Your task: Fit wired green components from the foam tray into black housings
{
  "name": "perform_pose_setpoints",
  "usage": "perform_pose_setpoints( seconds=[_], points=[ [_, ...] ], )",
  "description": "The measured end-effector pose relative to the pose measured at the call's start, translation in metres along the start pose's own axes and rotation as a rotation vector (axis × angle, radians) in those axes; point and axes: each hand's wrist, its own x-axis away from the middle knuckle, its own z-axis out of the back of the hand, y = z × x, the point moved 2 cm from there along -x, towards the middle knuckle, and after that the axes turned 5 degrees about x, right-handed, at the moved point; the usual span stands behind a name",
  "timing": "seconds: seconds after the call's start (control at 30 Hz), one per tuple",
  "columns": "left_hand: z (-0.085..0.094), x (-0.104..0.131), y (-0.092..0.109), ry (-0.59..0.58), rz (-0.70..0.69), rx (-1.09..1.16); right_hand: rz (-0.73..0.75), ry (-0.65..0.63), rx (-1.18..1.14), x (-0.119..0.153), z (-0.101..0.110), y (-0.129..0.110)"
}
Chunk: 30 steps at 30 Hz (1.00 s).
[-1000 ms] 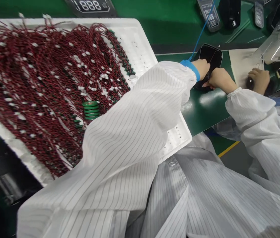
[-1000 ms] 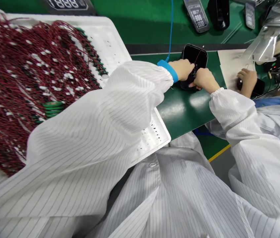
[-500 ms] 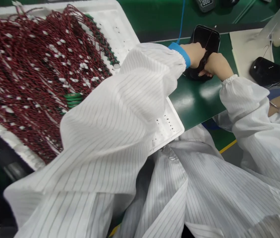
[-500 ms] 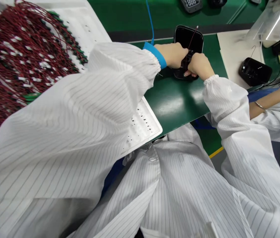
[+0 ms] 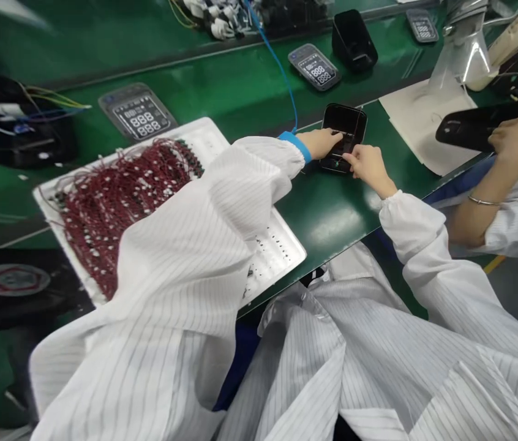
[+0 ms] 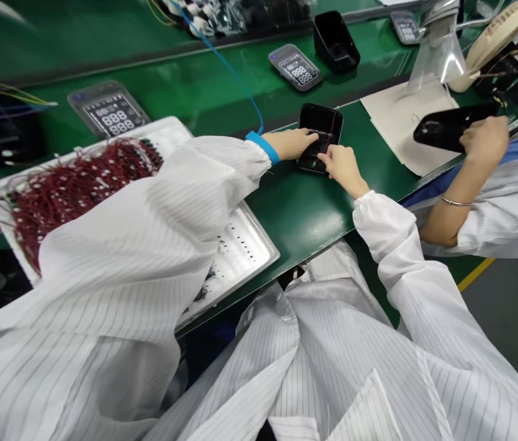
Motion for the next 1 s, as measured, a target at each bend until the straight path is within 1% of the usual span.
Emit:
perform_pose_setpoints(
  seconds=[0.07, 0.1, 0.2, 0.27, 0.37, 0.47, 0.5, 0.57, 0.63, 0.7, 0.77, 0.87, 0.93, 1.0],
  points=[
    [0.002, -0.006, -0.002, -0.022, -0.047, -0.037, -0.003, 0.152, -0.002, 0.017, 0.000, 0.016],
    [0.005, -0.008, -0.003, -0.032, -0.067, -0.054, -0.018, 0.197, -0.006, 0.025, -0.002, 0.023],
    [0.015, -0.017, 0.000, -0.044, -0.085, -0.093, -0.044, 0.249, -0.083, 0.040, -0.006, 0.037],
    [0.020, -0.024, 0.003, -0.036, -0.101, -0.100, 0.012, 0.290, -0.108, 0.043, -0.006, 0.037],
    [0.020, -0.031, 0.007, -0.018, -0.173, -0.080, 0.186, 0.323, 0.002, 0.038, -0.003, 0.029],
    [0.013, -0.033, 0.005, 0.016, -0.258, -0.052, 0.326, 0.269, 0.152, 0.027, 0.004, 0.022],
    [0.010, -0.032, 0.004, 0.030, -0.282, -0.045, 0.357, 0.221, 0.198, 0.023, 0.006, 0.020],
    [0.004, -0.028, 0.000, 0.045, -0.321, -0.033, 0.407, 0.082, 0.294, 0.013, 0.009, 0.018],
    [0.000, -0.025, -0.003, 0.031, -0.338, -0.026, 0.450, -0.057, 0.393, 0.006, 0.010, 0.016],
    [-0.002, -0.021, -0.005, 0.009, -0.333, -0.022, 0.493, -0.134, 0.476, 0.002, 0.009, 0.013],
    [-0.003, -0.015, -0.007, -0.001, -0.316, -0.014, 0.536, -0.148, 0.538, 0.002, 0.007, 0.008],
    [-0.004, -0.004, -0.010, -0.013, -0.313, 0.004, 0.620, -0.127, 0.590, 0.003, 0.002, -0.002],
    [-0.005, 0.003, -0.013, -0.020, -0.325, 0.018, 0.683, -0.118, 0.584, 0.002, -0.002, -0.008],
    [-0.005, 0.007, -0.014, -0.020, -0.318, 0.025, 0.723, -0.133, 0.530, -0.003, -0.007, -0.014]
  ],
)
